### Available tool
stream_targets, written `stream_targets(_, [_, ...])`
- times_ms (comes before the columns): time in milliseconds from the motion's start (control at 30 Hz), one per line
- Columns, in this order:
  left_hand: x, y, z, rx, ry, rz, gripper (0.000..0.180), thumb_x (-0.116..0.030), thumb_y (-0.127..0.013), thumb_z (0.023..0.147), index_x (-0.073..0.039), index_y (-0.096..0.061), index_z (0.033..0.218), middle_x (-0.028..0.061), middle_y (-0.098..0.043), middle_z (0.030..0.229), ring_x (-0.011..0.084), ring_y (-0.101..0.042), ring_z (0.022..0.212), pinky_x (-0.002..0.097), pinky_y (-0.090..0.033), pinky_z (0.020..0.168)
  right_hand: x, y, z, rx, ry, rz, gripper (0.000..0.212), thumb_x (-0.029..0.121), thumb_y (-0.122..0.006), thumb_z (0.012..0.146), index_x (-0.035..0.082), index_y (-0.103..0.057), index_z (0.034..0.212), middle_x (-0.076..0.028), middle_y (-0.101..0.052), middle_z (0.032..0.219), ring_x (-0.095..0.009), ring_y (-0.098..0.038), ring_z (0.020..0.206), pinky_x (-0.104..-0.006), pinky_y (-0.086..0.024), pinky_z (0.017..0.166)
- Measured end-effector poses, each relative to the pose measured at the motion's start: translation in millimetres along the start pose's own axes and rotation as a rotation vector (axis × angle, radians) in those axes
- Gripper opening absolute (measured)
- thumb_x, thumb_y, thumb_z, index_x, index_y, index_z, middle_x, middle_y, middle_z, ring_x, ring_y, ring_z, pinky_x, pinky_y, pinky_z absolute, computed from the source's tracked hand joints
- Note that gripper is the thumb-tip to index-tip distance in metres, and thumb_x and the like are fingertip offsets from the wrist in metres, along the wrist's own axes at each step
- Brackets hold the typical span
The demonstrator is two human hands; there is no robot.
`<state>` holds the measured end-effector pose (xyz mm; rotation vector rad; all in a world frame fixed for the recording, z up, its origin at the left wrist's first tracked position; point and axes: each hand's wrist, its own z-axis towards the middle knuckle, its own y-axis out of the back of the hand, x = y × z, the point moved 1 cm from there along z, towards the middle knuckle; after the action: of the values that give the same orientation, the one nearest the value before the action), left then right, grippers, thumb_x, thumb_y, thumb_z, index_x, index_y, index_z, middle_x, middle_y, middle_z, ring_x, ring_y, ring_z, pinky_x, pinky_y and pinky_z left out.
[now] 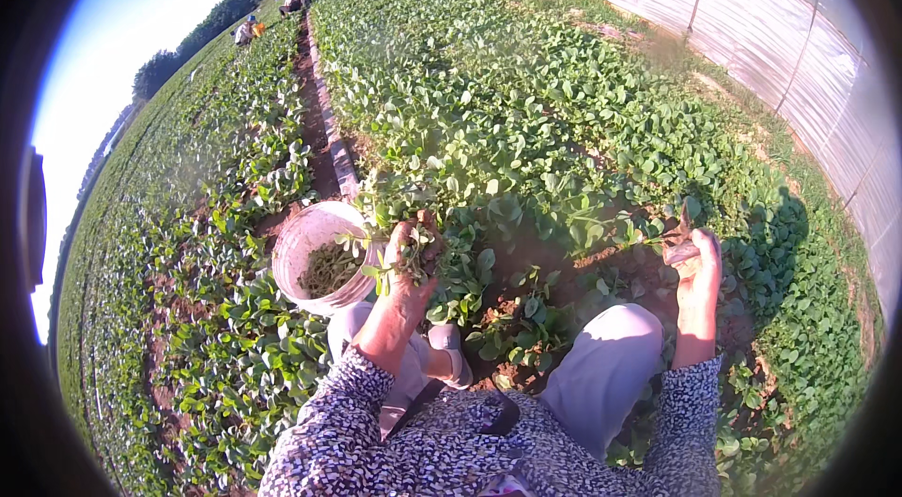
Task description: The person pulls out weeds by hand and uses a trowel to loosen the soil around green leafy vegetables in an agricultural field, placing the removed plants into a bucket.
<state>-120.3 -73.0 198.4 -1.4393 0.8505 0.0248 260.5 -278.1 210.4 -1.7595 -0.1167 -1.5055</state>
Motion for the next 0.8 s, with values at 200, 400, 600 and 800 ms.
stream_targets(200, [-137,-13,-52,-0.346,-0.719,0.383,0.035,-0.017,-0.062,0.089,-0.003,-0.058,0.121,0.0042,-0.063,0.107,0.0090,-0.059,0.086,0.0208,-0.050,0.068,9,-65,-8,0.121,-0.014,0.130,0.015,0.020,-0.062,0.085,0.009,-0.058,0.095,-0.006,-0.062,0.081,-0.023,-0.061,0.064,-0.0406,-0.053,0.062])
stream_targets(400, [-225,148,5,-0.620,-0.919,1.165,0.053,-0.019,-0.070,0.083,-0.003,-0.049,0.129,0.0128,-0.061,0.116,0.0245,-0.060,0.102,0.0382,-0.050,0.085,-69,-66,-5,0.154,-0.334,0.097,0.021,0.028,-0.064,0.081,0.009,-0.057,0.087,-0.007,-0.065,0.077,-0.019,-0.059,0.060,-0.0299,-0.046,0.053])
stream_targets(600, [-148,222,-5,-0.856,0.030,1.985,0.096,-0.038,-0.076,0.069,-0.011,-0.026,0.146,0.0181,-0.033,0.146,0.0425,-0.036,0.131,0.0493,-0.033,0.108,-65,-66,-4,0.102,-0.354,-0.151,0.020,0.028,-0.063,0.083,0.008,-0.060,0.080,-0.008,-0.067,0.072,-0.010,-0.052,0.047,-0.0219,-0.040,0.042])
stream_targets(800, [-146,204,-43,-0.828,-0.630,1.889,0.055,-0.016,-0.070,0.077,-0.003,-0.050,0.127,0.0207,-0.050,0.128,0.0377,-0.051,0.116,0.0433,-0.041,0.100,-66,-84,-2,0.234,-0.289,-0.229,0.023,0.032,-0.062,0.083,0.009,-0.063,0.078,-0.009,-0.070,0.074,-0.010,-0.055,0.053,-0.0236,-0.039,0.046])
